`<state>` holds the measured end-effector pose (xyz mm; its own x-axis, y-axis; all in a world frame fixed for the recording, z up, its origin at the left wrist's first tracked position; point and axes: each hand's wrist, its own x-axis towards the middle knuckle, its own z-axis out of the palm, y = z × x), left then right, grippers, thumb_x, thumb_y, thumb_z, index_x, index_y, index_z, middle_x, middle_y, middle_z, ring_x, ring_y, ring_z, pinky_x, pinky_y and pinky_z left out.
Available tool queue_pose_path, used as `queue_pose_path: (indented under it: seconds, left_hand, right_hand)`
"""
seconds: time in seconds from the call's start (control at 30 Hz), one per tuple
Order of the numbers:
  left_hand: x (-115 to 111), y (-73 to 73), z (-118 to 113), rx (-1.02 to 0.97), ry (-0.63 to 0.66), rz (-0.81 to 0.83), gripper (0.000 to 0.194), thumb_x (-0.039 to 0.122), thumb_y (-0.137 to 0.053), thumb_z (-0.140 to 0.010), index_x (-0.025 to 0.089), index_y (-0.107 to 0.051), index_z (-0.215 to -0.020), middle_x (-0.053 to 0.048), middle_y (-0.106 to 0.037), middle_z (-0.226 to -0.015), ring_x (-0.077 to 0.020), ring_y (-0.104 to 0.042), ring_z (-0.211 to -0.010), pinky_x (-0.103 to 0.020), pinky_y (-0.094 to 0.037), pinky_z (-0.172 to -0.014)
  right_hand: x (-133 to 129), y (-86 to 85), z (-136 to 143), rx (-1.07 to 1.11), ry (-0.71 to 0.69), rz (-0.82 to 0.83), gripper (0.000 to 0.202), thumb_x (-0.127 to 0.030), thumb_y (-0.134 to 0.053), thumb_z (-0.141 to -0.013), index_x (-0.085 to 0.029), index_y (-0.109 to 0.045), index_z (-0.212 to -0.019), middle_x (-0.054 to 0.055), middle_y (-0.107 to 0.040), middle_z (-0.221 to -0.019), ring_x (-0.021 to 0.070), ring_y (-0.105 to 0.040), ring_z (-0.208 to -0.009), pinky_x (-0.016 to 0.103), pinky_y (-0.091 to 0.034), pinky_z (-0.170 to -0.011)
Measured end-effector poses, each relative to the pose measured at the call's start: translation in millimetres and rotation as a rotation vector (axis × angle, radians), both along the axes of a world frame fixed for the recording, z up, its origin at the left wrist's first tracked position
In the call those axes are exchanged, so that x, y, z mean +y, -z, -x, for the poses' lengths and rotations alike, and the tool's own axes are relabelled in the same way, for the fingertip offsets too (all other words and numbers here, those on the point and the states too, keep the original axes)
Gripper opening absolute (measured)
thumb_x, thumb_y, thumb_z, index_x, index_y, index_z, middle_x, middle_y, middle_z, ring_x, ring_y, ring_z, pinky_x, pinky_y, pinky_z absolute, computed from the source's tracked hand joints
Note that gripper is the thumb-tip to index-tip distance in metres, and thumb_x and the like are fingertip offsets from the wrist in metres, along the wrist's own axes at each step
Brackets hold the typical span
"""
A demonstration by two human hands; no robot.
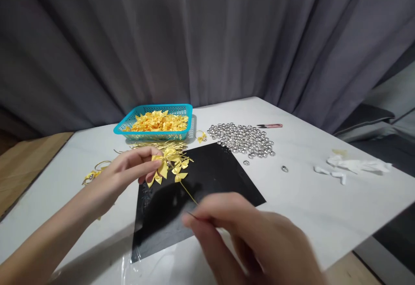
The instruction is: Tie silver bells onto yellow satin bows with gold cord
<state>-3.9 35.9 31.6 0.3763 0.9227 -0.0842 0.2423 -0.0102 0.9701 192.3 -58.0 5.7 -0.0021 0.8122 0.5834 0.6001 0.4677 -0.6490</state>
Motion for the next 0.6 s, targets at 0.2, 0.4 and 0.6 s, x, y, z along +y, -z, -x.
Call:
queue_pose_path:
  seconds: [0.2, 0.4, 0.6]
  left_hand:
    - [-16, -3.3, 3, -0.022, 0.052, 0.030, 0.019, 0.032, -0.059, -0.083, 0.020, -0.058, -0.068, 0.006, -0.051, -0.059, -0.0081, -0.041, -0.055, -0.019, -0.033, -0.052]
    - [-18, -8.9, 7, 0.016, 0.087, 0.069, 0.021, 0.036, -0.060, -0.083, 0.020, -0.061, -0.070, 0.006, -0.054, -0.062, -0.0074, -0.043, -0.057, -0.018, -0.033, -0.053]
    - [-15, -10.4, 10, 0.062, 0.077, 0.072, 0.024, 0.039, -0.060, -0.082, 0.021, -0.060, -0.066, 0.005, -0.052, -0.061, -0.0089, -0.044, -0.058, -0.020, -0.035, -0.055]
  right_hand:
    - [23, -11.5, 28, 0.181, -0.097, 0.093, 0.015, -0.010, -0.060, -0.081, -0.025, -0.064, -0.081, -0.006, -0.062, -0.077, 0.0029, -0.056, -0.061, 0.011, -0.044, -0.051]
    - [27, 1.4, 36, 0.252, -0.077, 0.056, 0.015, -0.010, -0.055, -0.085, -0.025, -0.060, -0.084, -0.008, -0.061, -0.073, 0.0014, -0.055, -0.058, 0.009, -0.040, -0.047]
    - [28, 2.5, 36, 0.218, -0.082, 0.051, 0.020, -0.008, -0.055, -0.083, -0.026, -0.063, -0.089, -0.009, -0.064, -0.076, 0.0003, -0.056, -0.057, 0.007, -0.042, -0.050]
